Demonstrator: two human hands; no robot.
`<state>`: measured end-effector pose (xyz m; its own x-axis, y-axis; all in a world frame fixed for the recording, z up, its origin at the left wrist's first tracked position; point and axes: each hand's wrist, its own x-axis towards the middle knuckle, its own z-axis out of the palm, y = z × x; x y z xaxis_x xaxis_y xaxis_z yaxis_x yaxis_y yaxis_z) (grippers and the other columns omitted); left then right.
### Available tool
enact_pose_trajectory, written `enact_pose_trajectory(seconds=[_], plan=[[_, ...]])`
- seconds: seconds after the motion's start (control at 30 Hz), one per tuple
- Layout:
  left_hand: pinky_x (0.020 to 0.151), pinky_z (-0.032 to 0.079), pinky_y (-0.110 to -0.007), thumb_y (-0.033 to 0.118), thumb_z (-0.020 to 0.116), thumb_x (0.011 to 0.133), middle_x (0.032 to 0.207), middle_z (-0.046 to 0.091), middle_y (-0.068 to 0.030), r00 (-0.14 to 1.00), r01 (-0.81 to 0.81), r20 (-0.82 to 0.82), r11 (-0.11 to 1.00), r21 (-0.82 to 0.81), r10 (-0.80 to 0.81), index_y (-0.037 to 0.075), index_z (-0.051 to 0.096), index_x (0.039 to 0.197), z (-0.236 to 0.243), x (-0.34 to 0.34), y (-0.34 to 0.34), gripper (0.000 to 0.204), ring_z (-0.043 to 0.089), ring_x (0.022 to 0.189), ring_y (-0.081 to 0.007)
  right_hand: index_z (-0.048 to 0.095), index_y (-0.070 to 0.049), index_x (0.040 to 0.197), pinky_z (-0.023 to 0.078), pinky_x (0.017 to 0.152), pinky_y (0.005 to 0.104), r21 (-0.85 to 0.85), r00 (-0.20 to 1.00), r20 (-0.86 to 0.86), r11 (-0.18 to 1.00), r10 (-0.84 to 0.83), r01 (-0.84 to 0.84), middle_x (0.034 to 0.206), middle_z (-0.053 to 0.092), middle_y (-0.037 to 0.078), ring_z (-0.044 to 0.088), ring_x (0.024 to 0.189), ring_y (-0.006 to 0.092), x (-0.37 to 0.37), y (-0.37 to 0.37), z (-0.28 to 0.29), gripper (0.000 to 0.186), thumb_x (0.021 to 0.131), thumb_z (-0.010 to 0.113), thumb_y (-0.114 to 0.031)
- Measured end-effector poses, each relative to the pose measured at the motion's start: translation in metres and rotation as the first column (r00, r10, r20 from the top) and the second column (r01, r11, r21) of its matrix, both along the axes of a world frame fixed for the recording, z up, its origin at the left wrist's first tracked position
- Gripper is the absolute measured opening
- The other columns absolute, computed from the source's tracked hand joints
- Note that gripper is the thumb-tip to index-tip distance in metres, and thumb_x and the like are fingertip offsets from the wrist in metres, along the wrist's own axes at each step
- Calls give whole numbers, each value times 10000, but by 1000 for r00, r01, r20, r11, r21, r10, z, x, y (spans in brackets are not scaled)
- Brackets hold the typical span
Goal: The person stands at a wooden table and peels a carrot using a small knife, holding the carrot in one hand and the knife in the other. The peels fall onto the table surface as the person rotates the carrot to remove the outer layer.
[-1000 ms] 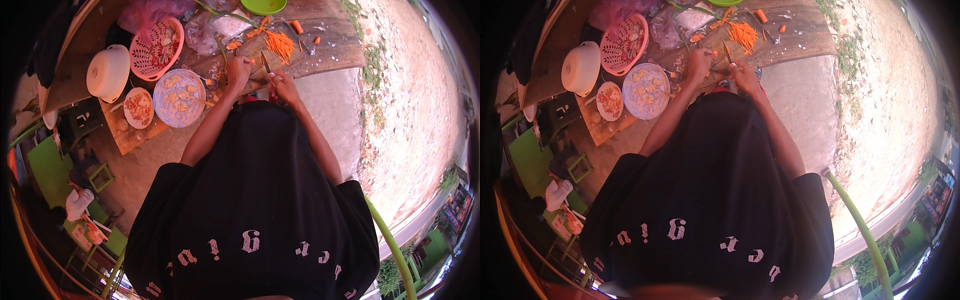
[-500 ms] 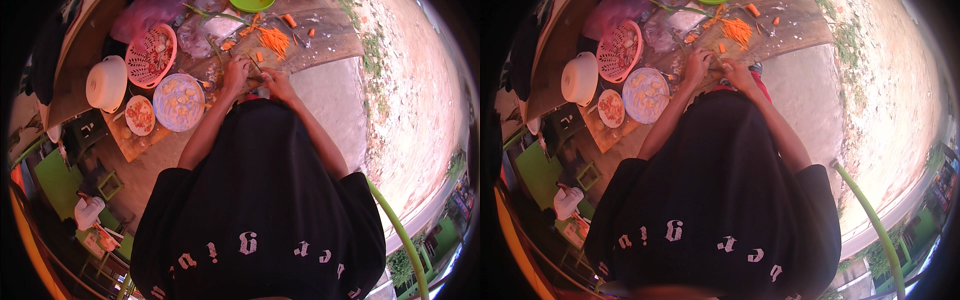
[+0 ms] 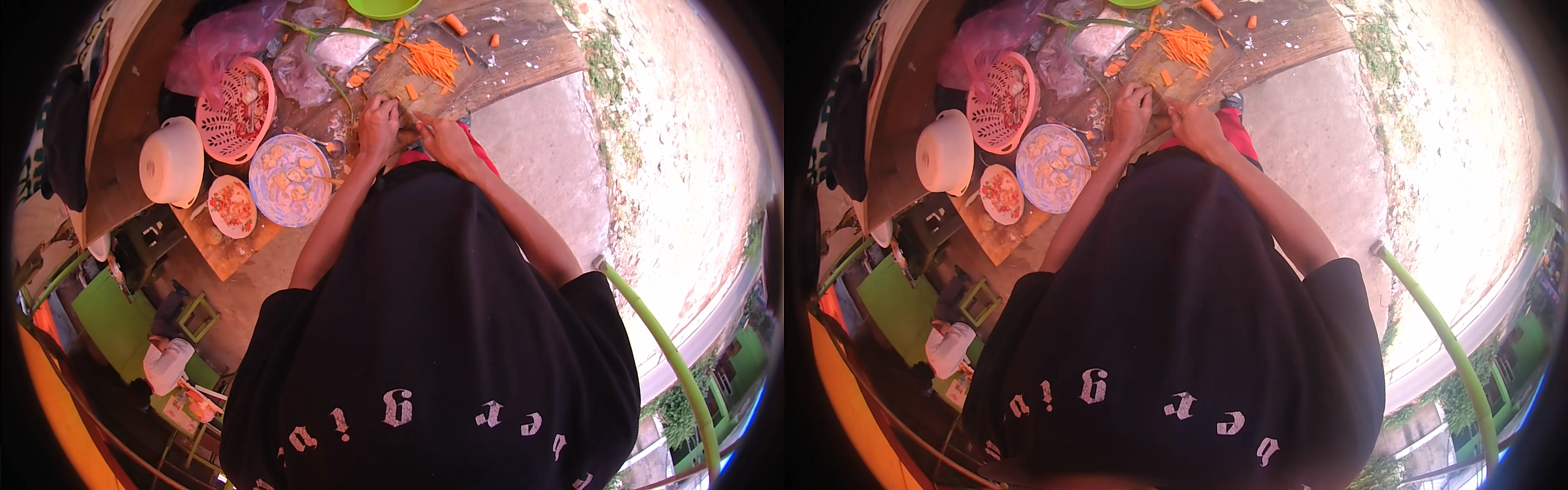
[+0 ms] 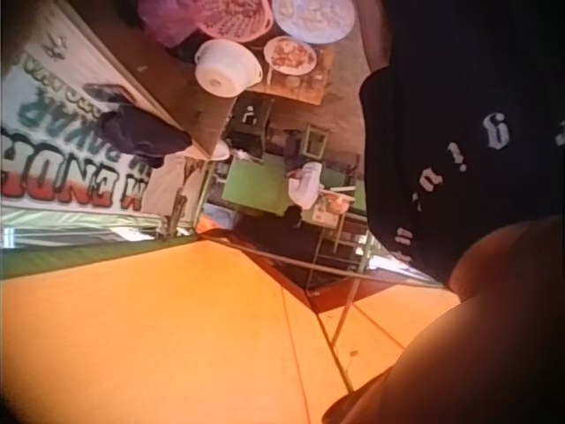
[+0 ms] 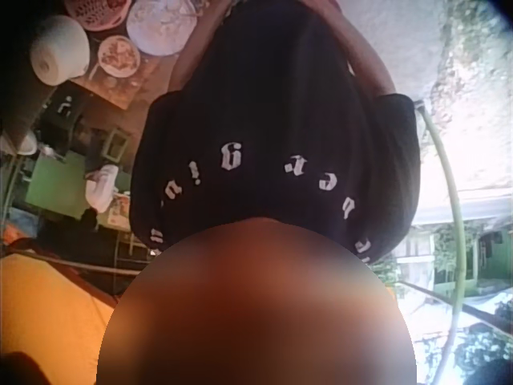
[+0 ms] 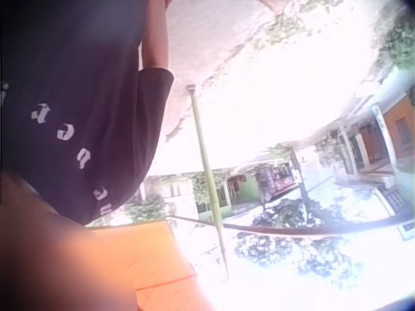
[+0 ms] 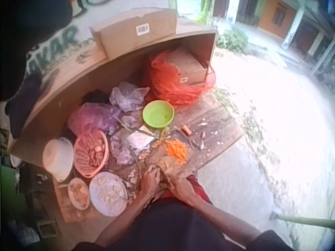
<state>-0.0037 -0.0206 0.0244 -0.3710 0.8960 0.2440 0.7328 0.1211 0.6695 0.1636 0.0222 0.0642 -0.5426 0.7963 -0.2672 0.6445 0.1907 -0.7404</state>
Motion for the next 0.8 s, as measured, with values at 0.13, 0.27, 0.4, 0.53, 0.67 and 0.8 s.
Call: enact_pose_trajectory(seconds=[0.13, 0.27, 0.4, 0.53, 0.67, 0.8], plan=[[725, 523, -407, 31, 679, 858, 921, 667, -144, 1000, 0, 3, 1000, 4, 0, -2, 734, 958, 1, 1, 0, 119, 672, 820, -335, 693, -109, 1137, 549, 746, 539, -9, 999, 39, 1000, 17, -17, 851, 678, 283, 675, 830, 461, -4, 6, 0, 253, 957, 558, -224], [722, 524, -408, 29, 681, 856, 925, 672, -142, 1000, -6, 23, 1000, -5, 6, 2, 740, 966, -1, 0, 1, 128, 673, 815, -330, 684, -95, 1108, 547, 737, 543, 56, 999, -32, 998, 29, -27, 823, 677, 274, 672, 810, 465, -9, 10, -6, 233, 951, 563, -217], [723, 526, -408, 29, 684, 851, 931, 675, -140, 999, -28, 23, 1000, 2, 28, 3, 737, 951, -1, 1, 0, 117, 672, 820, -334, 673, -85, 1123, 545, 738, 543, 84, 999, 5, 996, 43, -43, 827, 679, 271, 669, 810, 470, -10, 6, -2, 244, 952, 556, -214], [728, 529, -410, 25, 684, 838, 915, 670, -130, 998, -52, 42, 998, 34, 51, 4, 728, 916, -1, 3, -1, 93, 668, 824, -332, 670, -83, 1150, 537, 749, 550, 63, 998, -40, 997, 42, -40, 838, 679, 275, 662, 816, 481, -5, 1, 11, 269, 962, 545, -230], [738, 530, -410, 9, 679, 818, 887, 657, -125, 997, -55, 63, 998, 35, 52, 4, 721, 888, 0, 4, -1, 82, 660, 831, -323, 675, -68, 1199, 535, 752, 528, 49, 1000, 13, 998, 24, -25, 851, 666, 299, 658, 848, 480, -7, 0, 7, 308, 968, 564, -239], [747, 532, -414, 19, 675, 823, 891, 660, -116, 997, -41, 63, 998, 49, 38, 6, 722, 899, -1, 4, 0, 91, 659, 835, -319, 678, -61, 1213, 529, 734, 518, 52, 999, -16, 998, 41, -40, 833, 655, 311, 657, 840, 480, -11, 10, -16, 316, 966, 579, -231]])
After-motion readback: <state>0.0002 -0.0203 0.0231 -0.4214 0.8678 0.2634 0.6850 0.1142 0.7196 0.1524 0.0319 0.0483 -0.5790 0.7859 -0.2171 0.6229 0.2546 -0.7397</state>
